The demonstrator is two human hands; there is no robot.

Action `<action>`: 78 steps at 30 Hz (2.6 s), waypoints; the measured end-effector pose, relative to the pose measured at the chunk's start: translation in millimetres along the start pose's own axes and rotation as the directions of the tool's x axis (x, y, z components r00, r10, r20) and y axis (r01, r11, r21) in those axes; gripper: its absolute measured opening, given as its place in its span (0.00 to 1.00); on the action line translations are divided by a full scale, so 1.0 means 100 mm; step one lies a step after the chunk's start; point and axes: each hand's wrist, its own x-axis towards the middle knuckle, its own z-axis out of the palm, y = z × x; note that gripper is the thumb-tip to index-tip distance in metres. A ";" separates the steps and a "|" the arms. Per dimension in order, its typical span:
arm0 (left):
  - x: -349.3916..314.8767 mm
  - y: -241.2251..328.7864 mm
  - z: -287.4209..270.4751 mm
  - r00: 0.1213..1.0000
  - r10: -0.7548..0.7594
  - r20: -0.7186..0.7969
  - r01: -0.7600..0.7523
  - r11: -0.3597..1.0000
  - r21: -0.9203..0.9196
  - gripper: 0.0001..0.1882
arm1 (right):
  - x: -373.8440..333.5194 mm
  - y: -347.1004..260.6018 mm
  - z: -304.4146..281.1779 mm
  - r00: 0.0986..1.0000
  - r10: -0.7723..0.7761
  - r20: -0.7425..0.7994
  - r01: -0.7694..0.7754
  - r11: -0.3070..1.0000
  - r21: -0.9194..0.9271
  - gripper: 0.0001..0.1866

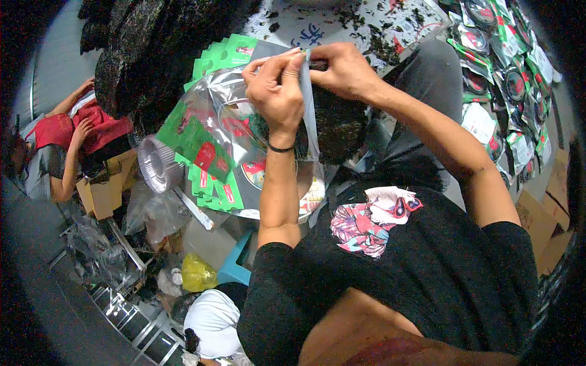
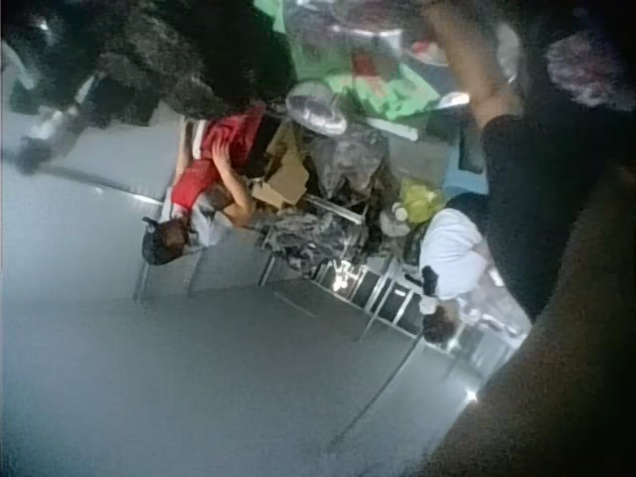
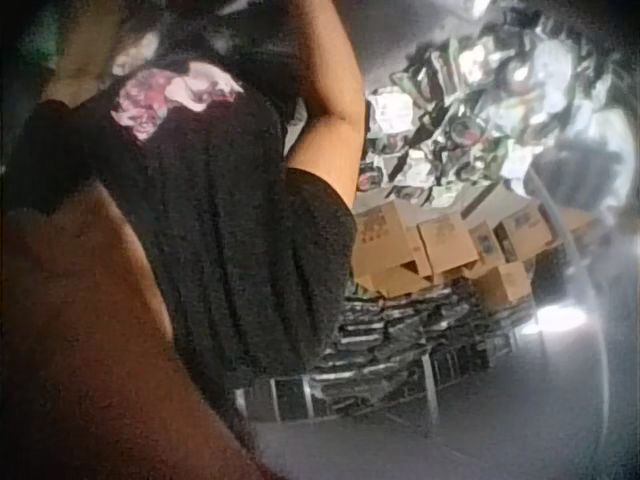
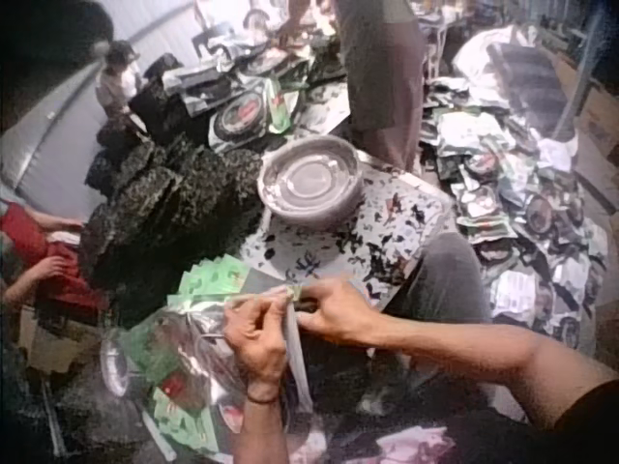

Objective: The person packs round sheets of dried seaweed into silver and green plastic bags by hand, then stacks the filled bags on a pile.

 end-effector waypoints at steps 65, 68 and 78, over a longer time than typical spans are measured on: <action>-0.36 0.79 -0.08 0.949 0.194 -0.249 -0.064 0.891 0.450 0.32 | -0.12 -0.28 -0.42 0.865 -0.310 -0.395 0.270 0.950 -0.154 0.23; -0.66 0.72 0.08 0.959 0.281 0.031 -0.273 0.891 0.363 0.32 | -0.09 -0.20 -0.30 0.909 -0.242 -0.340 0.272 0.962 0.040 0.28; -0.91 -0.18 -0.94 0.974 0.172 -0.146 -0.111 0.929 0.353 0.14 | 3.30 -0.62 -1.62 0.982 -0.171 -0.083 0.162 0.532 0.831 0.34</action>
